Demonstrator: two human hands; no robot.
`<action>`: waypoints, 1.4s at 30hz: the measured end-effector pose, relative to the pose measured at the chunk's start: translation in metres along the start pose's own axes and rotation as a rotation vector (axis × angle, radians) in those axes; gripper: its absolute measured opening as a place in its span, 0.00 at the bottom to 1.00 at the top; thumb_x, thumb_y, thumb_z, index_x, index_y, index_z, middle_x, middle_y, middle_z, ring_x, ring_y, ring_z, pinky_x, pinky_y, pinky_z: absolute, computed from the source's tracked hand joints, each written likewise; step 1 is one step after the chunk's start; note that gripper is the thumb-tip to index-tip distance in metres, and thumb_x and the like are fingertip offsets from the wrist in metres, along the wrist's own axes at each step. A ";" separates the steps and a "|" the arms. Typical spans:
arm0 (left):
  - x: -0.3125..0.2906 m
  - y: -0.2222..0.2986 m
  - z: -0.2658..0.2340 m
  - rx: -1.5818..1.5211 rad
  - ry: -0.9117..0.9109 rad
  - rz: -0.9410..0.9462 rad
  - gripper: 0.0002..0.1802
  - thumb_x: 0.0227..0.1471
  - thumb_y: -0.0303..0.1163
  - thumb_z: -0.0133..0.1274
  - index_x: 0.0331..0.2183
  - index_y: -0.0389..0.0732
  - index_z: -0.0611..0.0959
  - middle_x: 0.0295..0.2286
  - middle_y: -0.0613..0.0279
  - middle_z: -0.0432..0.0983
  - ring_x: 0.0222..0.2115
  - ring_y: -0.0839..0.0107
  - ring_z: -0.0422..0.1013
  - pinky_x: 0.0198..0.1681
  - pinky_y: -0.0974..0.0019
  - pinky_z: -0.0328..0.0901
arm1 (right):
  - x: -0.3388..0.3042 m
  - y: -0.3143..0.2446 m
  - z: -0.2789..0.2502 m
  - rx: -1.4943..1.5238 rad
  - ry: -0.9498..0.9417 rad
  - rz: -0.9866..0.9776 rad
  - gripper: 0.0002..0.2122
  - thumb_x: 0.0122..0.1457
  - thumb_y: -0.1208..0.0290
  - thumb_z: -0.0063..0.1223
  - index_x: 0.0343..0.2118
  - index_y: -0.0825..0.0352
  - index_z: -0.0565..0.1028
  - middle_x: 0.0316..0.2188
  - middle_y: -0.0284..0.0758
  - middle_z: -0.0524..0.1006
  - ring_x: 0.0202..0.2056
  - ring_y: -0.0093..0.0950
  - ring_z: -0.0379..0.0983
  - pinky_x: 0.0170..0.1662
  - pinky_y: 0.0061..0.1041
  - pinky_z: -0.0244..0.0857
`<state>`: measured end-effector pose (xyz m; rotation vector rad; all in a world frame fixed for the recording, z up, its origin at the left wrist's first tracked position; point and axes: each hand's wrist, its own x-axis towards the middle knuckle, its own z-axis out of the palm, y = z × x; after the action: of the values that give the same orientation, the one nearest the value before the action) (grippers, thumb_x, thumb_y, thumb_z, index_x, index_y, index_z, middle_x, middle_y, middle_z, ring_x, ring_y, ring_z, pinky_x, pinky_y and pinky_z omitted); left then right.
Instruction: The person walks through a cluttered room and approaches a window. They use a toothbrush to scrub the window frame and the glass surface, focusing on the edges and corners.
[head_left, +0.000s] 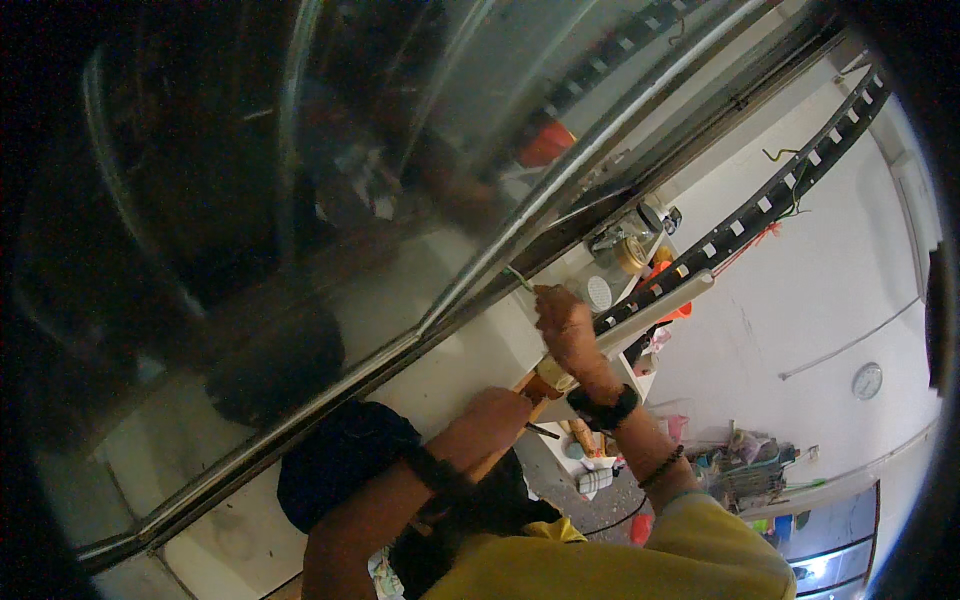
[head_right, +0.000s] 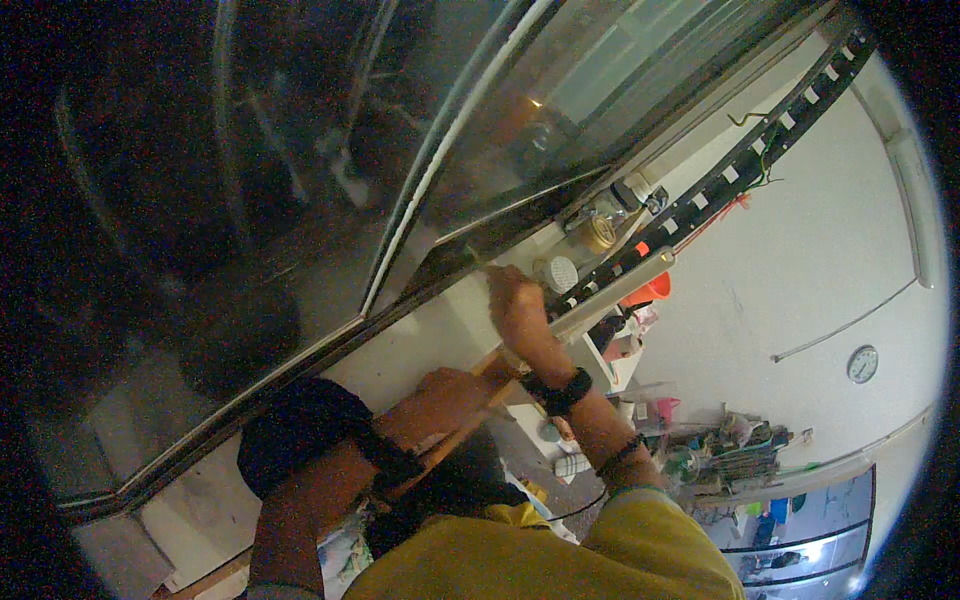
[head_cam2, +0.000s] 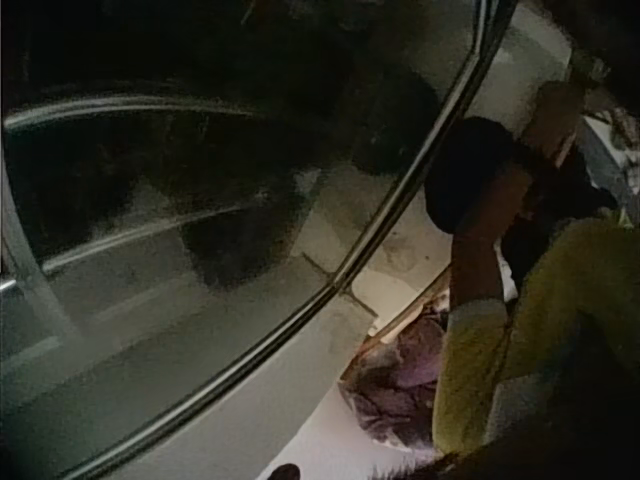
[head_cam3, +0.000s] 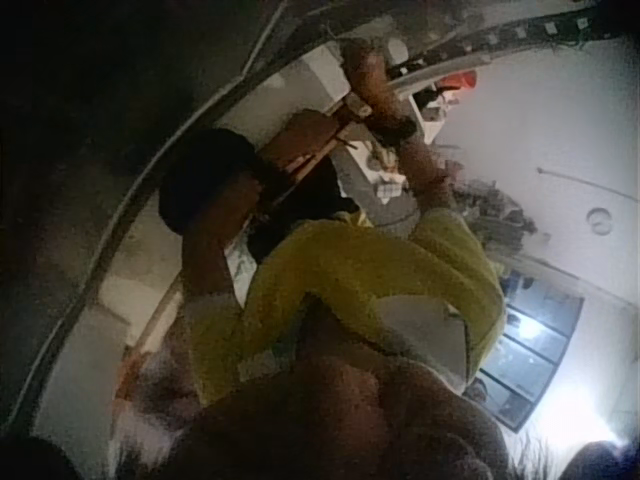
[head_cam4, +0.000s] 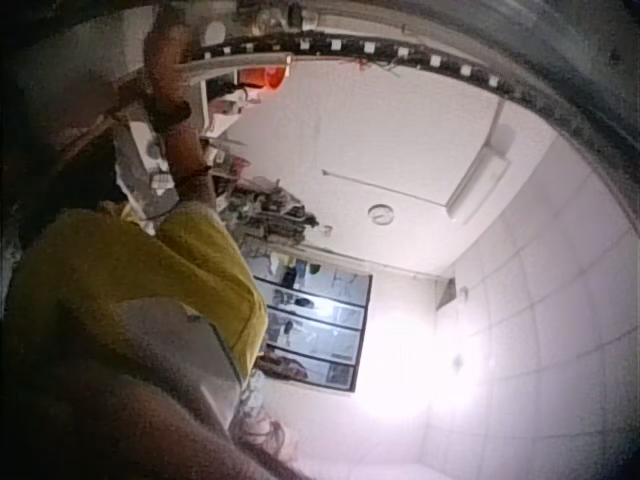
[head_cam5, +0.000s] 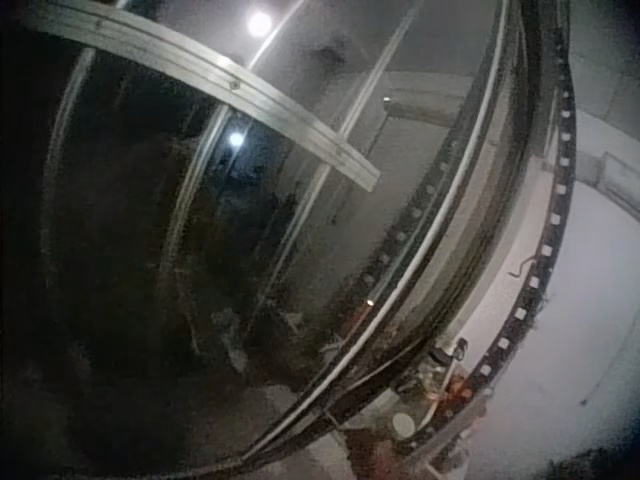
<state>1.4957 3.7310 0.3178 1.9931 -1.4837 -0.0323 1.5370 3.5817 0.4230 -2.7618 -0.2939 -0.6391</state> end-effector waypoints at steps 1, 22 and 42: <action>0.000 0.002 -0.008 0.004 0.006 -0.003 0.15 0.44 0.39 0.47 0.20 0.39 0.79 0.15 0.52 0.74 0.16 0.54 0.72 0.20 0.56 0.67 | 0.004 0.000 -0.014 -0.011 0.020 -0.021 0.09 0.50 0.83 0.43 0.36 0.73 0.70 0.22 0.43 0.69 0.20 0.35 0.68 0.24 0.30 0.63; -0.001 0.010 -0.029 -0.108 -0.077 -0.049 0.06 0.39 0.29 0.52 0.21 0.37 0.79 0.19 0.50 0.74 0.22 0.54 0.72 0.26 0.54 0.66 | 0.009 -0.028 -0.032 0.013 -0.021 -0.079 0.06 0.46 0.84 0.44 0.29 0.74 0.71 0.25 0.47 0.70 0.25 0.42 0.66 0.28 0.33 0.62; -0.006 0.012 -0.045 -0.112 0.042 0.079 0.06 0.42 0.29 0.48 0.23 0.37 0.77 0.20 0.51 0.72 0.24 0.55 0.71 0.27 0.55 0.66 | 0.109 0.100 0.000 -0.339 0.022 0.320 0.15 0.49 0.63 0.46 0.18 0.74 0.74 0.18 0.50 0.72 0.25 0.46 0.71 0.30 0.38 0.66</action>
<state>1.5007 3.7555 0.3574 1.8351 -1.4993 -0.0391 1.6594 3.5020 0.4494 -3.0183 0.2849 -0.6844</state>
